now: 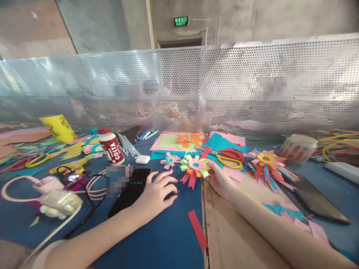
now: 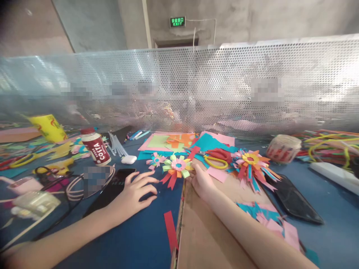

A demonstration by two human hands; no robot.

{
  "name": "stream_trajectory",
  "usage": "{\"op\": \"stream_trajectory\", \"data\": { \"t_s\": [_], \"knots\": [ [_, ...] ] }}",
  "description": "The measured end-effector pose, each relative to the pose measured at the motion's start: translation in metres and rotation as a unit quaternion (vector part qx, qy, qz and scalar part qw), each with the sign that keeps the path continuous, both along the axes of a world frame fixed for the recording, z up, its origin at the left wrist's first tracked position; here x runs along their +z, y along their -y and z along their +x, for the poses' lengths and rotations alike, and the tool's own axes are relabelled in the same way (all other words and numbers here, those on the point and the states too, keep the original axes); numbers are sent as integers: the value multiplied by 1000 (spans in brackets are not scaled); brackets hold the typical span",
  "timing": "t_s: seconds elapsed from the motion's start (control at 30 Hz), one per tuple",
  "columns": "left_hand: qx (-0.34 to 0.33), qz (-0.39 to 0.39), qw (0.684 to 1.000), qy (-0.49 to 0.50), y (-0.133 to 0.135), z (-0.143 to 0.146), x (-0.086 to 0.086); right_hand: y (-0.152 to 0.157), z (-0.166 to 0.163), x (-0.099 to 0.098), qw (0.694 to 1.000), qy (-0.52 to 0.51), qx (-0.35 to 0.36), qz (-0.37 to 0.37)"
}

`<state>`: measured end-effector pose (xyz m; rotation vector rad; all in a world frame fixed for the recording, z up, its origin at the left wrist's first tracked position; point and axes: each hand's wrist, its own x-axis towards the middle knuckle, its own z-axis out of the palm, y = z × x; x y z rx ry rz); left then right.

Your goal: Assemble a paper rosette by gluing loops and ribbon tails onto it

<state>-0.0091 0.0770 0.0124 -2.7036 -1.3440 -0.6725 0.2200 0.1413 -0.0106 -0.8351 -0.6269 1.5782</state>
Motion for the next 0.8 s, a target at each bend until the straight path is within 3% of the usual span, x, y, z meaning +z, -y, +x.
{"op": "stream_trajectory", "data": {
  "t_s": [0.33,0.47,0.57,0.8],
  "knots": [
    [-85,63,994,-2,-20,2,-5,-2,0,-3,1000,0,-2,2],
    [-128,141,981,-36,-21,4,-3,-1,0,-2,1000,-1,-10,3],
    [-127,186,972,-67,-18,7,-2,1,0,0,1000,-5,-14,7],
    [-91,186,977,-49,-14,10,-2,1,1,-1,1000,-12,-20,8]
  ]
}}
